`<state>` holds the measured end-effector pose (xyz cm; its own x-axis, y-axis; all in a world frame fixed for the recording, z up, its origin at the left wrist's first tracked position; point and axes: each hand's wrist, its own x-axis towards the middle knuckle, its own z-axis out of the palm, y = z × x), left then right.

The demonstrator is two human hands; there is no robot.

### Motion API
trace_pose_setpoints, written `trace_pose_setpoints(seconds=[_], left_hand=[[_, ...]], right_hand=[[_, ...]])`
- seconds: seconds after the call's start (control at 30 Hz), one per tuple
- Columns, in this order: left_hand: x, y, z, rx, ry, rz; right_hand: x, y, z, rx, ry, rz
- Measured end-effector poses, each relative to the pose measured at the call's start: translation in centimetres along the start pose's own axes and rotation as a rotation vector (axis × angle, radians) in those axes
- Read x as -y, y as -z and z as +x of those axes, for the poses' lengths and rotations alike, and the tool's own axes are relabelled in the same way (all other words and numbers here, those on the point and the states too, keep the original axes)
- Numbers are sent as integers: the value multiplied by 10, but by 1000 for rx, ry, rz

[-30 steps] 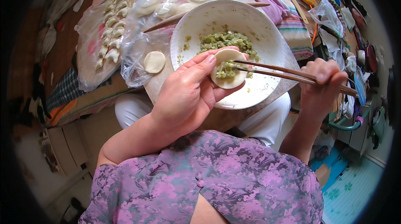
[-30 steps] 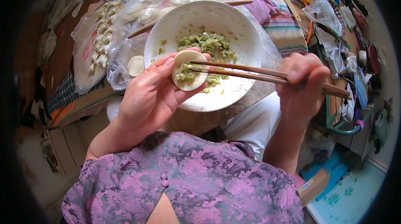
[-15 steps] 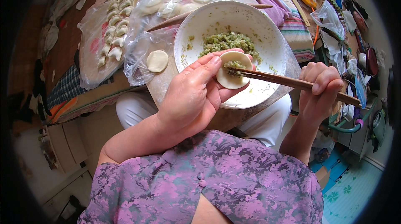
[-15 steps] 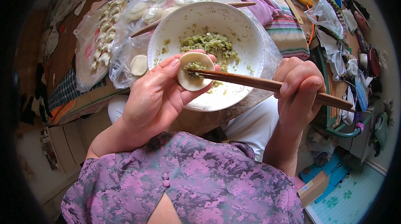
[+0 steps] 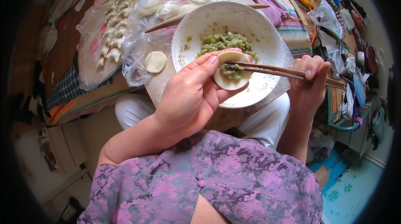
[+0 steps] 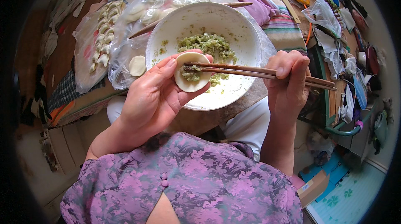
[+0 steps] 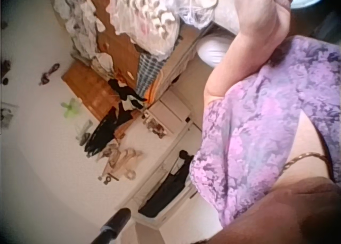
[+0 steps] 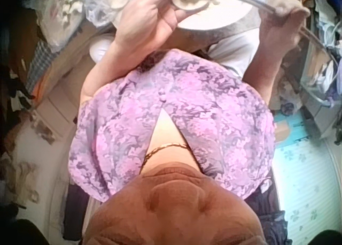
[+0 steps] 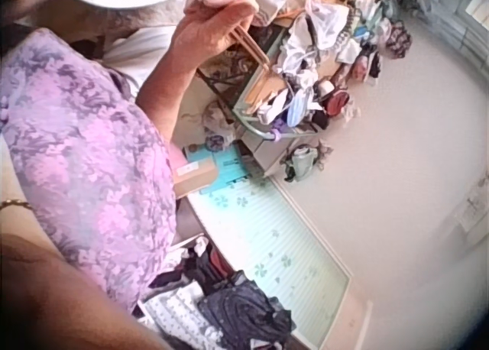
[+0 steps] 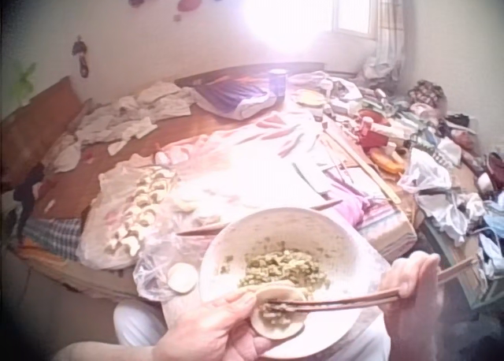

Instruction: The person prepares dumplings by placing a portion of filling onto a dough circle with chopsticks and then pinching the edges closed by hand.

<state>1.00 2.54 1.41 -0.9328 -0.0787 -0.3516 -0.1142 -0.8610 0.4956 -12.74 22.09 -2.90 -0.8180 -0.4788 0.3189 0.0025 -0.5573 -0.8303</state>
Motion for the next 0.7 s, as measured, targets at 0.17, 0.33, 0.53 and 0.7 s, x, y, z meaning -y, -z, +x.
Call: trace_pose_setpoints(seconds=[0.17,0.33,0.53,0.7], left_hand=[[0,-1,1,-10,-8,13],[0,1,1,34,1,29],[1,0,0,-50,8,40],[3,2,1,-4,20,45]], right_hand=[[4,-3,1,0,-33,90],[-2,-1,-1,57,-34,-25],[-4,-4,0,60,-21,69],[-6,-3,-1,30,-2,-17]])
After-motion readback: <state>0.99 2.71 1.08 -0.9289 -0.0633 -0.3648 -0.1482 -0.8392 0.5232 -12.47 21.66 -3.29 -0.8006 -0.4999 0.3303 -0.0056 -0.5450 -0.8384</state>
